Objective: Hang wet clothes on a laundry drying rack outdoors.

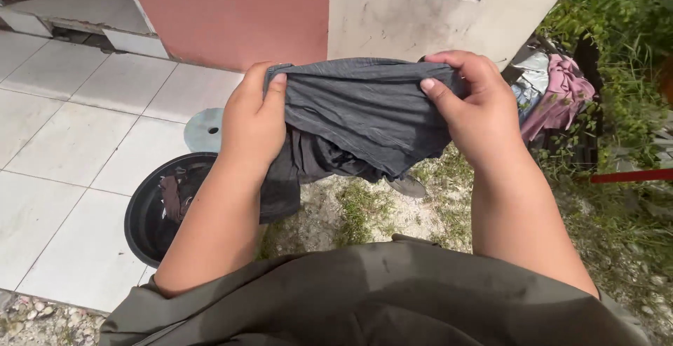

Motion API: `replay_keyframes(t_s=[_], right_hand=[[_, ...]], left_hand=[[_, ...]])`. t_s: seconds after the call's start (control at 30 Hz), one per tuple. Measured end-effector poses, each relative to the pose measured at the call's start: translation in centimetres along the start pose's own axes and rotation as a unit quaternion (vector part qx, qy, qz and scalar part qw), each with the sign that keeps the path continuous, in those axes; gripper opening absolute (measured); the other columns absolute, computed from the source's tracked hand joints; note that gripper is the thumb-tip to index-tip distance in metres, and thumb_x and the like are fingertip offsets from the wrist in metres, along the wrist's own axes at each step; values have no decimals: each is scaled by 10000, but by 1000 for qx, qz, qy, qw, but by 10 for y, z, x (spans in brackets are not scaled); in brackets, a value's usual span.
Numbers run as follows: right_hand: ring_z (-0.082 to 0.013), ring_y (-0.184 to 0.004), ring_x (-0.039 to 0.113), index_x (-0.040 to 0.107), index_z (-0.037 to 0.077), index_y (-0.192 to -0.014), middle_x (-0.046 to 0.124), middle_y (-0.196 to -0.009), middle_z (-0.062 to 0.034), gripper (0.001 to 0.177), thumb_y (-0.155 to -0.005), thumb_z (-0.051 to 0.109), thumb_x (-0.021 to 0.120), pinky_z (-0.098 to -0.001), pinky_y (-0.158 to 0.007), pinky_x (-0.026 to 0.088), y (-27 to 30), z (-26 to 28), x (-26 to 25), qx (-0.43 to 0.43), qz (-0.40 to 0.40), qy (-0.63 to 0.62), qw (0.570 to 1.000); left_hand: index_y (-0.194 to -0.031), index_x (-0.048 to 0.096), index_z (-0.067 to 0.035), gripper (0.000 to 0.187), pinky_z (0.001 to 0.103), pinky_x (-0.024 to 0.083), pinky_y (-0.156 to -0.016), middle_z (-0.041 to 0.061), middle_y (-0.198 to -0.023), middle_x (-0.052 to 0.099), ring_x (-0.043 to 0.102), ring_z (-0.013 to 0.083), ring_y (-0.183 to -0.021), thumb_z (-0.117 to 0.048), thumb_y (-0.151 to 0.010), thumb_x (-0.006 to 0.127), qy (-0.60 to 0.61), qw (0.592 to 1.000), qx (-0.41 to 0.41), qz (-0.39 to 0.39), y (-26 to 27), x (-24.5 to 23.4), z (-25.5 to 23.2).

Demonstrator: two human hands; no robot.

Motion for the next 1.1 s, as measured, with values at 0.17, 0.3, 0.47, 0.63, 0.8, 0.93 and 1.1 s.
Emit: replay_keyframes(t_s=[0.17, 0.3, 0.47, 0.63, 0.8, 0.93, 1.1], right_hand=[[-123, -959, 657, 741, 107, -1195, 683, -1087, -33, 283, -938, 186, 829, -288, -805, 547, 62, -13, -133, 75, -144, 130, 978], [-113, -953, 669, 746, 100, -1208, 698, -1045, -8, 302, -932, 185, 833, -279, -833, 548, 132, -13, -237, 110, -199, 185, 956], [-106, -904, 593, 735, 128, -1253, 618, -1007, -2, 380, -907, 236, 849, -280, -790, 516, 231, 4, -354, 248, -278, 209, 904], [-173, -979, 639, 640, 159, -1330, 589, -1229, -39, 552, -836, 321, 827, -319, -843, 542, 319, 36, -450, 334, -274, 220, 874], [-350, -1384, 462, 641, 115, -1394, 442, -1462, -174, 838, -738, 609, 809, -467, -1127, 427, 406, 26, -504, 271, -103, 353, 889], [-348, -1468, 456, 544, 131, -1470, 430, -1505, -167, 905, -793, 699, 737, -468, -1244, 391, 467, 11, -535, 188, -201, 379, 884], [-308, -1400, 480, 250, 150, -1605, 355, -1510, -132, 997, -861, 371, 877, -405, -1177, 495, 527, -13, -571, 227, -392, 577, 679]], left_hand=[[-1207, 639, -153, 261, 397, 528, -820, 131, -969, 745, 718, 312, -935, -327, -1018, 588, 24, 985, -12, 171, 5, 75, -116], [-1231, 672, -186, 223, 411, 512, -812, 161, -1176, 662, 670, 347, -960, -261, -1040, 583, 18, 937, 256, 235, 34, 149, -182], [-1149, 630, -191, 103, 410, 517, -892, 123, -1155, 668, 677, 297, -1059, -244, -1064, 609, 155, 884, 417, 144, 92, 252, -272], [-1224, 660, -96, 178, 429, 426, -883, 8, -1039, 586, 506, 187, -966, -221, -1158, 552, 533, 696, 33, 480, 166, 375, -376], [-1105, 586, -136, 160, 602, 577, -878, 23, -1017, 652, 632, 222, -906, -265, -1119, 493, 662, 276, -215, 663, 246, 385, -507], [-1155, 595, -141, 201, 584, 530, -919, 17, -1052, 666, 649, 223, -980, -238, -1059, 447, 648, 224, -229, 691, 288, 372, -596], [-982, 607, -54, 190, 463, 352, -871, 29, -929, 583, 513, 189, -868, -102, -1163, 573, 801, 207, -20, 561, 358, 481, -654]])
Point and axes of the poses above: each hand's wrist, its own y-axis away from the middle knuckle, its own x-axis out of the palm, z = x × y, the point moved 2 cm from there along -y, towards the middle knuckle
